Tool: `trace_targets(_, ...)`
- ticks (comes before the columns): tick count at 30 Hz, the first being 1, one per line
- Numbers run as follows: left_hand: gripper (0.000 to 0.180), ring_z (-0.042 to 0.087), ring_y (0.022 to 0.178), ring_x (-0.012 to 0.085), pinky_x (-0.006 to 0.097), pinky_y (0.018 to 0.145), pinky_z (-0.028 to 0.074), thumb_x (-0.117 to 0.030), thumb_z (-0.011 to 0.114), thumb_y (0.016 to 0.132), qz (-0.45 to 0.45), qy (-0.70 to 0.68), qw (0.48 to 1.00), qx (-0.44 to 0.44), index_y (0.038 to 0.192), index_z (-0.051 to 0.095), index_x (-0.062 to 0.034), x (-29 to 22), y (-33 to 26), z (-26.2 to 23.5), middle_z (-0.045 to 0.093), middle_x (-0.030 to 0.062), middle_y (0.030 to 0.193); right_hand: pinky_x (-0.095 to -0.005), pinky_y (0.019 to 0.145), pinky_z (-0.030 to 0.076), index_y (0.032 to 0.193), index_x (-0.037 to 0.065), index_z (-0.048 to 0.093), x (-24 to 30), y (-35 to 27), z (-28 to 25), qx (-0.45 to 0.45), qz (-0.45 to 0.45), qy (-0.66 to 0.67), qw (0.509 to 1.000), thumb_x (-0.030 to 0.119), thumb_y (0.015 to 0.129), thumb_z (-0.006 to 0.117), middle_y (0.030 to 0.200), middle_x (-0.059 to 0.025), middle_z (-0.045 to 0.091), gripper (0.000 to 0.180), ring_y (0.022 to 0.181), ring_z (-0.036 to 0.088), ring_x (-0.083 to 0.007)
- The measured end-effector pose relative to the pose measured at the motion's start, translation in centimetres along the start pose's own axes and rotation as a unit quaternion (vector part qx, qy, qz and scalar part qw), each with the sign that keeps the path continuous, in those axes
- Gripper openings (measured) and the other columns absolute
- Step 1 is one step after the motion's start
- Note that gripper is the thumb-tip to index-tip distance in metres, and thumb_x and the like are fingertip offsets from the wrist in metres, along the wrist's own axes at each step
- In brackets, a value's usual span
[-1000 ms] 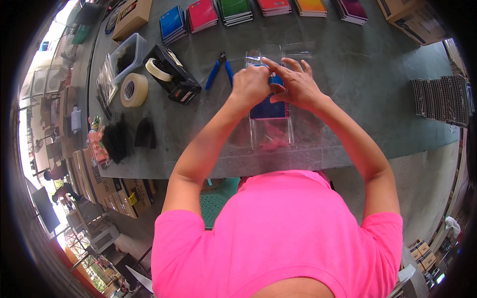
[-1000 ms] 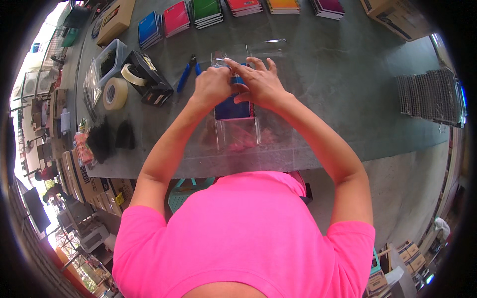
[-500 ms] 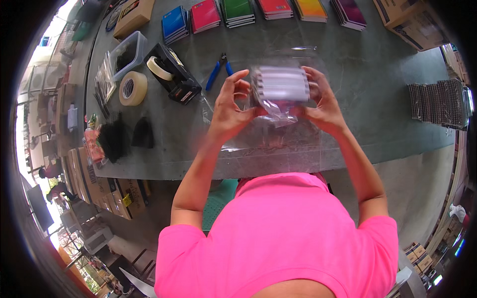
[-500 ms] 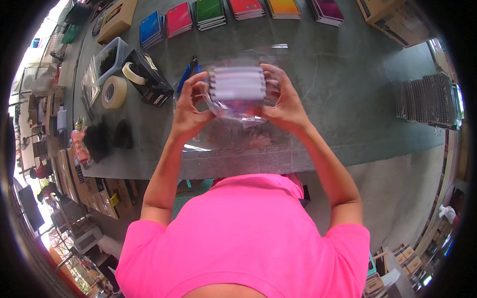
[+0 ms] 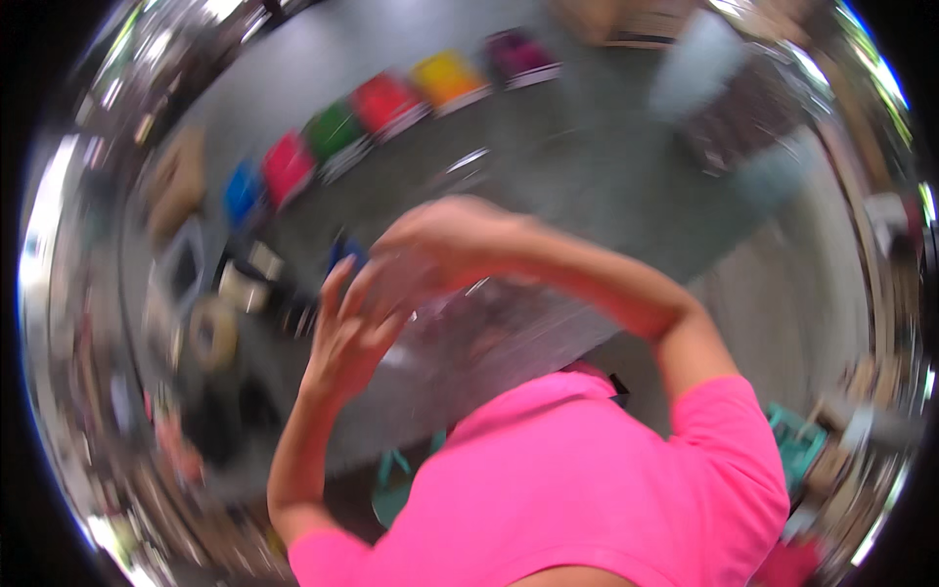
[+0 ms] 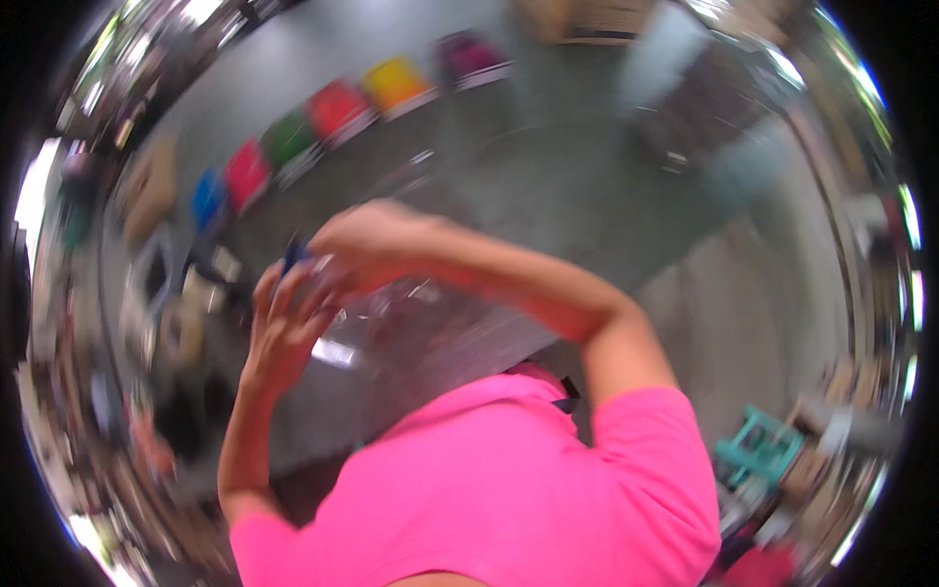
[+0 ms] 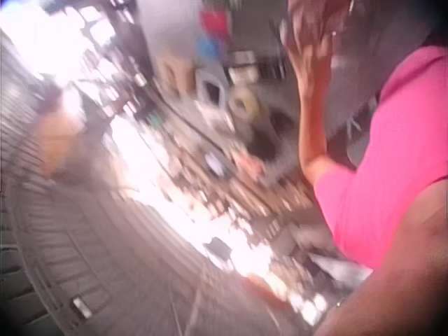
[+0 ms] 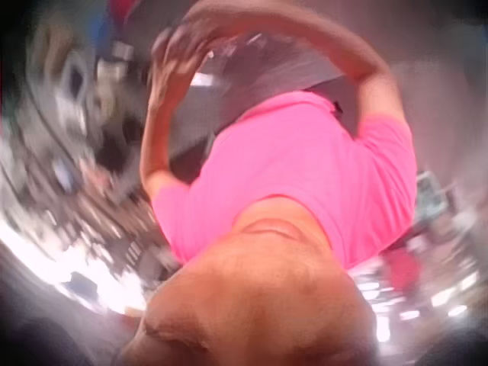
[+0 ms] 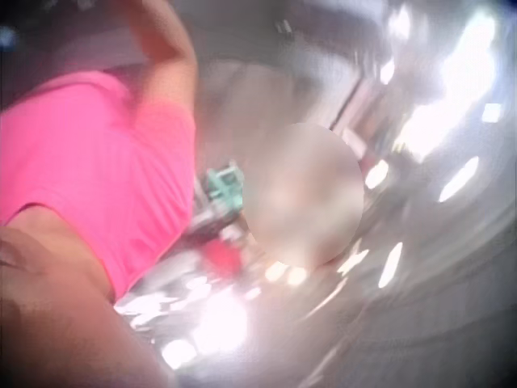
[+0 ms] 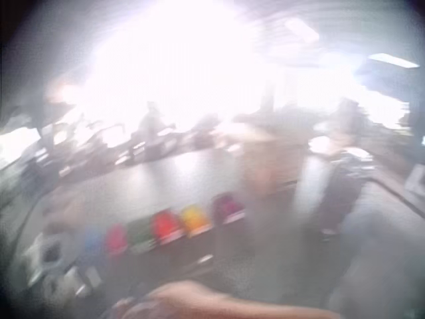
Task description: The person gathers notebooks of different colors, stacks them together, and places the stack into a plastic bag. They سپس close the bag by hand.
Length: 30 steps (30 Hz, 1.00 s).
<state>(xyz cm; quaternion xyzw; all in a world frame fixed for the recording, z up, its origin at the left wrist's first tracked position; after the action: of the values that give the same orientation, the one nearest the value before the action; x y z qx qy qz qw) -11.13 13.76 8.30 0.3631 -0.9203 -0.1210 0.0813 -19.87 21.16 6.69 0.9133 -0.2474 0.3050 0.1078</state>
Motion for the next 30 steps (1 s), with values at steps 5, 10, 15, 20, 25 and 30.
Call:
trace_targets(5,0.009,0.056,0.099,0.0255,0.047,0.096,0.034,-0.008,0.063,0.072,-0.026,-0.082,0.996,-0.019,0.081,0.063,-0.0077,1.8,1.0,-3.0,0.063,0.007,0.077,-0.0409,0.061,0.053,0.076,0.013,0.069,1.2,5.2,-0.2,-0.054,-0.032,-0.125,0.99,0.013,0.063,0.066,0.076,-0.0088,0.068,0.013,0.076,0.067,-0.0281)
trace_targets(10,0.035,0.052,0.105,0.0268,0.047,0.099,0.032,-0.016,0.073,0.064,0.078,0.018,0.997,-0.003,0.096,0.062,-0.0087,1.6,-0.1,0.5,0.062,0.0092,0.09,-0.0351,0.075,0.05,0.098,0.012,0.064,-3.4,-4.2,-4.8,-0.256,-0.024,0.219,0.941,0.022,0.065,0.077,0.089,-0.0054,0.067,0.037,0.088,0.064,-0.0236)
trace_targets(15,0.064,0.052,0.107,0.0276,0.04,0.094,0.039,-0.046,0.078,0.065,-0.23,-0.38,0.877,-0.181,0.11,0.059,-0.0039,6.1,-4.2,0.4,0.053,0.0127,0.119,-0.0305,0.093,0.04,0.127,0.01,0.043,-6.3,-10.2,2.9,-0.314,0.067,0.231,0.918,0.023,0.056,0.088,0.123,-0.0082,0.053,0.085,0.115,0.048,-0.0178)
trace_targets(20,0.042,0.057,0.105,0.0267,0.038,0.095,0.04,-0.043,0.068,0.078,-0.049,-0.38,0.892,-0.241,0.105,0.062,-0.0107,1.7,1.2,6.1,0.06,0.0057,0.113,-0.0316,0.091,0.043,0.116,0.008,0.045,-6.6,-3.3,8.1,-0.287,-0.042,0.583,0.759,0.015,0.059,0.087,0.109,-0.0031,0.055,0.071,0.104,0.049,-0.0121)
trace_targets(25,0.049,0.048,0.115,0.0297,0.04,0.102,0.034,-0.031,0.067,0.079,-0.297,-0.494,0.782,-0.238,0.122,0.053,-0.0111,4.0,-0.9,12.5,0.053,0.0062,0.121,-0.0329,0.096,0.04,0.125,0.006,0.041,-8.3,-6.3,4.9,-0.286,0.042,0.328,0.899,0.028,0.054,0.09,0.118,-0.0071,0.05,0.089,0.112,0.048,-0.0185)
trace_targets(30,0.039,0.056,0.101,0.0256,0.038,0.09,0.041,-0.024,0.073,0.073,-0.101,-0.062,0.98,-0.161,0.109,0.062,-0.0118,1.6,2.1,0.4,0.06,0.0063,0.108,-0.0354,0.087,0.044,0.119,0.008,0.051,-7.0,-12.3,3.2,-0.456,0.063,0.1,0.882,0.025,0.063,0.084,0.111,-0.0098,0.055,0.068,0.102,0.053,-0.0252)
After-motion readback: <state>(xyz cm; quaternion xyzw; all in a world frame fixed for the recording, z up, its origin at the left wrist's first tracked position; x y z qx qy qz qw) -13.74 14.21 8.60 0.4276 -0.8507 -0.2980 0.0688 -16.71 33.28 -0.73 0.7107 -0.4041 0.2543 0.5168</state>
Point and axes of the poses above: each hand's wrist, its own y-axis towards the middle knuckle, its own z-axis out of the palm, x = y × z, the point moved 8 cm from there along y, towards the middle knuckle
